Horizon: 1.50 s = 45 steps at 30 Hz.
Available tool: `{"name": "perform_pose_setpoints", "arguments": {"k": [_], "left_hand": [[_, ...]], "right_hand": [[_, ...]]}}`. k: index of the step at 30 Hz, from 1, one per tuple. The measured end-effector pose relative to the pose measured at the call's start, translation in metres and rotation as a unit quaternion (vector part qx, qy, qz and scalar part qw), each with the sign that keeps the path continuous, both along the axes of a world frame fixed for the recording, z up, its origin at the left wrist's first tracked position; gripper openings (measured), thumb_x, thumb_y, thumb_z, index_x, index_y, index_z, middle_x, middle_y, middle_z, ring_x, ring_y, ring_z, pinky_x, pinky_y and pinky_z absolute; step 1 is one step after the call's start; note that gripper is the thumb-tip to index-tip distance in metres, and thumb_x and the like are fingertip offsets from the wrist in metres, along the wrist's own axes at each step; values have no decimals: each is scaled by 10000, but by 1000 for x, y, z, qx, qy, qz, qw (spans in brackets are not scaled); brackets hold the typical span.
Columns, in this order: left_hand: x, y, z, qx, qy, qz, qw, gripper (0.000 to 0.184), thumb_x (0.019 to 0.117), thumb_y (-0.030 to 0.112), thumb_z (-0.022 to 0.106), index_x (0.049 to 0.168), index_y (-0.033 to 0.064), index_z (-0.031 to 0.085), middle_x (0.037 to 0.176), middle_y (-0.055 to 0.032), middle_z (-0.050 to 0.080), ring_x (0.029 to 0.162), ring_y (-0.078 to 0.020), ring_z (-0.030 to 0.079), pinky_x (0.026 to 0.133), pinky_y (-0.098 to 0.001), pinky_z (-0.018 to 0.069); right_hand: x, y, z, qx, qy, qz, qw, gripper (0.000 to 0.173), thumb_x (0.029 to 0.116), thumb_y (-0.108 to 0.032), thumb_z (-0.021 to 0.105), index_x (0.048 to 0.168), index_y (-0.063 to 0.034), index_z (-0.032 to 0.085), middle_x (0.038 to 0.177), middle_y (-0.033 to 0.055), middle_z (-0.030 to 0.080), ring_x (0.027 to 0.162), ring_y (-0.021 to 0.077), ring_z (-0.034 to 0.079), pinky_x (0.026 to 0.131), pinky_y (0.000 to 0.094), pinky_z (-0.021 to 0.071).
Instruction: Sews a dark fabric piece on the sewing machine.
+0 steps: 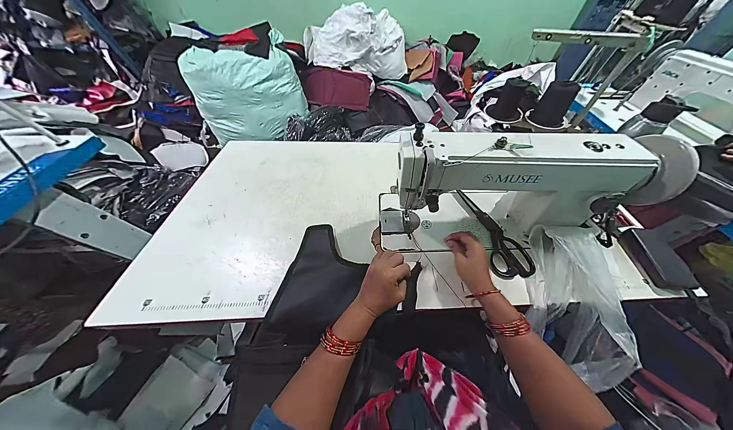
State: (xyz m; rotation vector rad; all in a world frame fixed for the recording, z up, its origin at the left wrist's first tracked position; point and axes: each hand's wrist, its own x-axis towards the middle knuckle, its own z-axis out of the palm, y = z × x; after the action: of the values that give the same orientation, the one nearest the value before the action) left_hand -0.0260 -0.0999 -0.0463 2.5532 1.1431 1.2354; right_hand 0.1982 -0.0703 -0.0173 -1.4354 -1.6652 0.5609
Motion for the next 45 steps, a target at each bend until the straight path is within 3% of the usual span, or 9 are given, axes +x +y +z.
{"name": "perform_pose_setpoints", "arguments": {"k": [6,9,14,17,20,24,29,31,45], "left_hand": [[1,0,1,2,-5,6,1000,97,775,46,605,736,32,693,745,-120,648,797,-315,662,729,-457,516],[2,1,2,4,-6,9,1000,99,775,52,603,722,32,684,735,-118,642,782,-314,659,714,-454,512],[2,1,2,6,-10,12,1000,100,771,48,600,724,34,686,738,-119,642,780,-311,657,716,-450,514],[2,1,2,9,-11,11,1000,97,773,48,602,725,34,685,738,-118,642,781,-308,657,718,-446,513],[2,1,2,8,-12,10,1000,94,777,42,605,728,35,686,742,-118,641,786,-307,656,722,-446,515],[2,1,2,6,-12,7,1000,94,777,38,601,724,34,678,736,-115,639,784,-305,658,717,-447,514],[2,2,1,4,-12,11,1000,94,777,49,597,720,35,671,729,-114,633,785,-309,658,723,-451,521],[2,1,0,2,-13,12,1000,95,781,50,598,718,36,668,729,-116,633,781,-310,659,725,-455,523],[3,0,0,23,5,15,1000,84,782,49,609,719,44,665,728,-110,629,790,-308,656,722,-446,521]], "right_hand": [[71,-22,21,-45,-225,-112,967,233,1007,-68,569,1121,65,722,1209,324,647,1190,518,582,1032,628,442],[85,-37,27,-134,-285,-129,940,376,993,-74,623,1334,84,611,1322,375,567,1270,558,517,1074,644,403],[90,-40,44,-232,-269,-100,930,558,955,-93,674,1463,36,485,1308,319,595,1218,482,582,1031,621,445],[100,-41,55,-284,-196,-71,936,639,872,-100,713,1448,-11,450,1108,251,655,948,397,658,830,595,510],[113,-54,63,-350,-134,-31,927,680,929,-175,678,1504,-3,360,990,178,634,760,255,617,706,456,525],[128,-81,61,-373,-155,-38,914,486,963,-375,718,1261,-7,607,766,92,588,596,186,538,583,397,480],[153,-127,54,-283,-183,89,938,719,771,-543,741,1272,-36,648,737,-13,584,616,104,515,595,348,462],[155,-135,63,-301,-206,127,922,775,746,-575,760,1296,-45,629,787,45,633,667,182,585,632,431,505],[139,-114,83,-273,-337,148,889,767,771,-569,746,1345,-77,617,933,152,716,821,356,689,727,608,533]]}}
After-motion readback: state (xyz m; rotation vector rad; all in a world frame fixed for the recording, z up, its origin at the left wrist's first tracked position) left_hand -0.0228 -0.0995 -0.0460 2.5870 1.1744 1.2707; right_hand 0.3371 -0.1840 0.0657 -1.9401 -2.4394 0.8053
